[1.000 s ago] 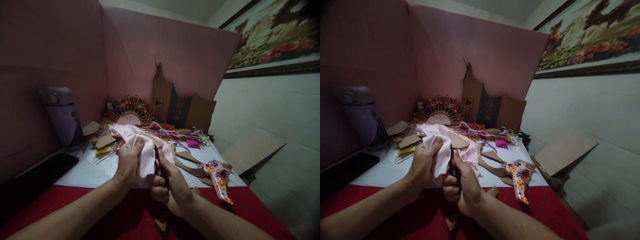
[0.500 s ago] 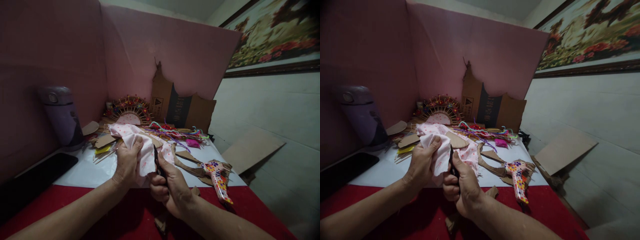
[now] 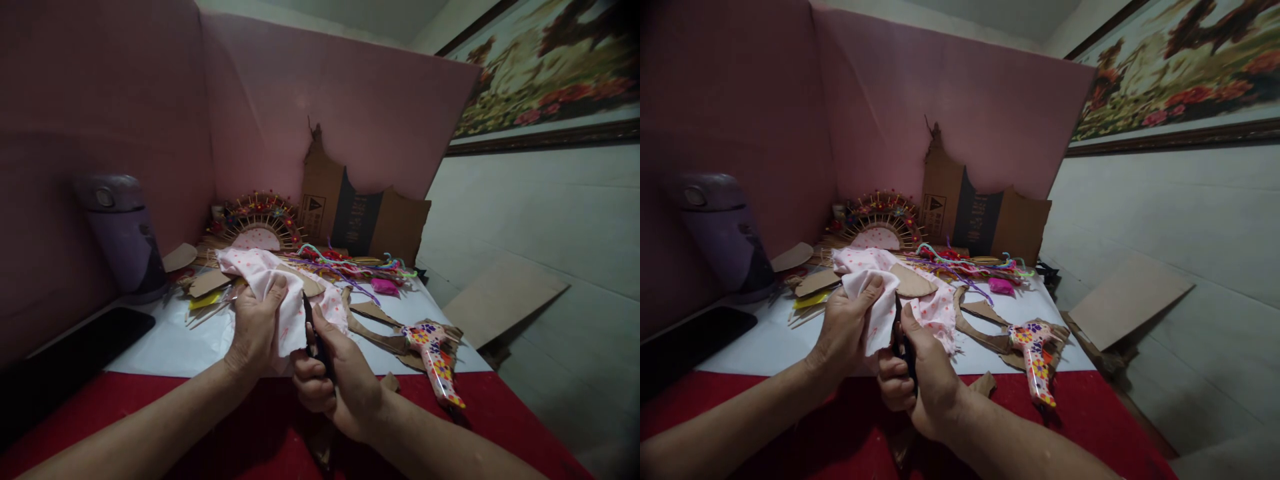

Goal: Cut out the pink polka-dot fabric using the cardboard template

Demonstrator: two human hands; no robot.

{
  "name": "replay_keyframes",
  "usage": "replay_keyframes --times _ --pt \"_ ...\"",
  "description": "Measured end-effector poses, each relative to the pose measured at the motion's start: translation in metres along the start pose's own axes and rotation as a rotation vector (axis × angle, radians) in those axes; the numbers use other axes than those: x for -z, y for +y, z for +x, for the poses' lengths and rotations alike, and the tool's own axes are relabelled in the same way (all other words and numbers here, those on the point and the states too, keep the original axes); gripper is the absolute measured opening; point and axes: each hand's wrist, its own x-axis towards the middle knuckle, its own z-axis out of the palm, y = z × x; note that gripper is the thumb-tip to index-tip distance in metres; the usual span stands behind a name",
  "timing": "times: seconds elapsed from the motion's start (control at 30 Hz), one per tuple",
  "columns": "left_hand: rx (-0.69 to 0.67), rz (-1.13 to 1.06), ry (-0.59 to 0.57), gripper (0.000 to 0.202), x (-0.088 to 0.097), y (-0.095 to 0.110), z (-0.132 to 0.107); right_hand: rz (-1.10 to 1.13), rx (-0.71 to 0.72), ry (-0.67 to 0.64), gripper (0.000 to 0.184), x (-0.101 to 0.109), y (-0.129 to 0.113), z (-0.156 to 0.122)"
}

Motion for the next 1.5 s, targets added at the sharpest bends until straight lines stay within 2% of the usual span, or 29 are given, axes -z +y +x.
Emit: replay_keyframes --times 0.23,0.5,0.83,1.17,1.5 --pt "0.029 -0.045 -0.032 0.030 -0.0013 0.0002 -0.0017 0.102 0.091 0.028 0.044 0.0014 0.0013 -0.0009" --pt "-0.018 -0.031 -0.039 0.027 0.0006 -0.0052 -0.0013 0.044 0.046 0.004 0.050 -0.0011 0.0025 -0.0017" --pt "0.005 -0.047 -0.052 0.026 -0.0016 -0.0022 -0.0046 0.113 0.085 0.067 0.046 -0.0032 0.0015 -0.0031" --pt "-0.028 -0.029 -0.074 0.026 -0.0004 -0.0071 -0.0049 0.116 0.108 0.143 0.047 -0.0045 0.0022 -0.0027" --pt "-0.012 -0.056 -0.059 0.024 -0.0018 -0.0041 -0.0058 0.176 0.100 0.145 0.046 0.0011 0.0012 -0.0004"
